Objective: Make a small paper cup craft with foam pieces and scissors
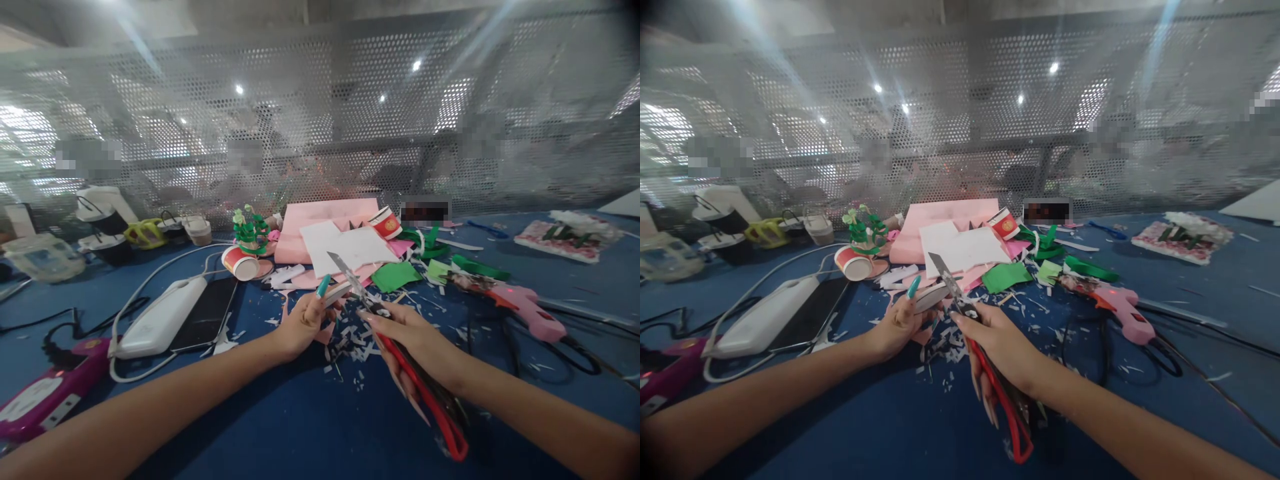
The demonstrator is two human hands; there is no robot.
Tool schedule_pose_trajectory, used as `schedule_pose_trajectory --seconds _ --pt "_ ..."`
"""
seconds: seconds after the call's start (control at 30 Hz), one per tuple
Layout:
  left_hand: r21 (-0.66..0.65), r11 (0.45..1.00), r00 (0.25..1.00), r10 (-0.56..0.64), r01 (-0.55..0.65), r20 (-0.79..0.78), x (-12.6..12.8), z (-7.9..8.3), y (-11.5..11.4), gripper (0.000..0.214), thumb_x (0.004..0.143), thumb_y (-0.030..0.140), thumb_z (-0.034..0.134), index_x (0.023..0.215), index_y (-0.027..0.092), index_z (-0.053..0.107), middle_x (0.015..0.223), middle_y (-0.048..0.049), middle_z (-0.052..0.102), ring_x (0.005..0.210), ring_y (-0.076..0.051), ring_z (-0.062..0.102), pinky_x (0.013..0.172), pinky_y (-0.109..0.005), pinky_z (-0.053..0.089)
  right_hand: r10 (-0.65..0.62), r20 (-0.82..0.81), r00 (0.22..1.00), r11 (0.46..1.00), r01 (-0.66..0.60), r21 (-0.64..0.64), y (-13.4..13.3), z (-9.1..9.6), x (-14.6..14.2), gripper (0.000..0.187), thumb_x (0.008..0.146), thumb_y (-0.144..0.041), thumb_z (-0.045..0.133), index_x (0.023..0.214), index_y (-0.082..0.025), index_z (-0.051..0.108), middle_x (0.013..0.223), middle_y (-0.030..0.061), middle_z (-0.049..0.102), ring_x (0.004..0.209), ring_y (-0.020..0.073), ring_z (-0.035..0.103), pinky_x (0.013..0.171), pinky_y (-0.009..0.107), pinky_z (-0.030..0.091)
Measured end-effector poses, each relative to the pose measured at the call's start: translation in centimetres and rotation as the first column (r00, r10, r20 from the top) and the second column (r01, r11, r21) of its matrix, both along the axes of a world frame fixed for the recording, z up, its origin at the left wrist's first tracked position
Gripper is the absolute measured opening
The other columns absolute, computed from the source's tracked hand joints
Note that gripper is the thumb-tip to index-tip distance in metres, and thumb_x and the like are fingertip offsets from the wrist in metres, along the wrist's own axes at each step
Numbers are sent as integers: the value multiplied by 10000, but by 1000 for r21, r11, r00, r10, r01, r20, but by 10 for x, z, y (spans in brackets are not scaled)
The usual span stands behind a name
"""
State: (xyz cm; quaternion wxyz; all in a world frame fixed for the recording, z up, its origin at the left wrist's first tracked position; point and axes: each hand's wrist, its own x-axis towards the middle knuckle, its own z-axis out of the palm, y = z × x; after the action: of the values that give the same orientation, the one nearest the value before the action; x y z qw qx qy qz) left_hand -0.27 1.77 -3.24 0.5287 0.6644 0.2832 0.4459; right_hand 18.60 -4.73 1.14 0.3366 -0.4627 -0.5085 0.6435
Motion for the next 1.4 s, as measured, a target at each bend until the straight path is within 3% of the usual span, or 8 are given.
schedule_pose_trajectory --seconds 0.17,0.27,0.4,0.63,0.83,1.07,1.3,1.4 --pt "-117 993 999 22 -26 -36 4 3 -5 637 727 717 482 929 131 631 795 -56 553 663 -120 476 576 -244 392 11 -25 1000 1000 -11 13 0 -3 -1 308 842 -489 493 734 -223 383 375 -81 494 225 91 436 242 169 361" --pt "-110 992 994 43 -54 -97 6 11 -9 611 715 719 489 857 139 622 710 -23 521 573 -95 443 500 -222 350 14 -40 999 1000 -13 20 1 -5 -1 316 828 -497 508 735 -223 382 371 -82 491 224 93 434 241 169 358" --pt "-105 994 982 -26 7 -189 6 18 -11 601 717 723 483 804 143 615 605 27 446 443 -56 362 423 -209 276 39 -56 998 999 -38 25 1 -6 0 320 819 -509 520 749 -221 400 380 -76 505 228 93 442 245 165 358" --pt "-117 990 997 74 -74 1 5 8 -7 658 703 749 479 883 134 628 776 -44 561 658 -112 479 582 -237 406 44 -37 998 999 -43 12 0 -6 -2 327 838 -512 511 738 -221 399 384 -83 498 234 91 441 248 172 373" --pt "-105 987 984 108 -123 -142 4 10 -11 581 755 684 479 907 148 645 717 -32 535 616 -113 448 511 -225 379 43 16 999 999 -44 20 -4 -2 -4 317 835 -520 520 793 -224 416 402 -89 509 236 89 441 247 162 358" --pt "-49 998 996 47 -51 -79 4 6 -6 670 753 722 429 959 115 624 821 -68 559 686 -122 461 641 -261 416 15 -22 1000 1000 -14 21 -3 -1 -4 356 829 -532 514 716 -217 391 377 -81 488 237 89 436 260 172 362" --pt "-76 993 981 79 -94 -174 5 13 -10 644 735 760 390 838 150 568 652 11 463 526 -86 410 481 -225 347 7 -10 1000 1000 -7 12 -2 -3 -3 368 802 -556 527 736 -224 382 375 -86 487 231 95 432 246 174 353" --pt "-18 1000 966 0 -5 -259 6 20 -11 610 716 765 408 729 165 511 552 42 409 440 -72 372 430 -222 301 25 8 1000 1000 -25 8 -3 -3 -3 338 816 -533 523 770 -225 392 386 -87 495 234 93 436 251 170 363"
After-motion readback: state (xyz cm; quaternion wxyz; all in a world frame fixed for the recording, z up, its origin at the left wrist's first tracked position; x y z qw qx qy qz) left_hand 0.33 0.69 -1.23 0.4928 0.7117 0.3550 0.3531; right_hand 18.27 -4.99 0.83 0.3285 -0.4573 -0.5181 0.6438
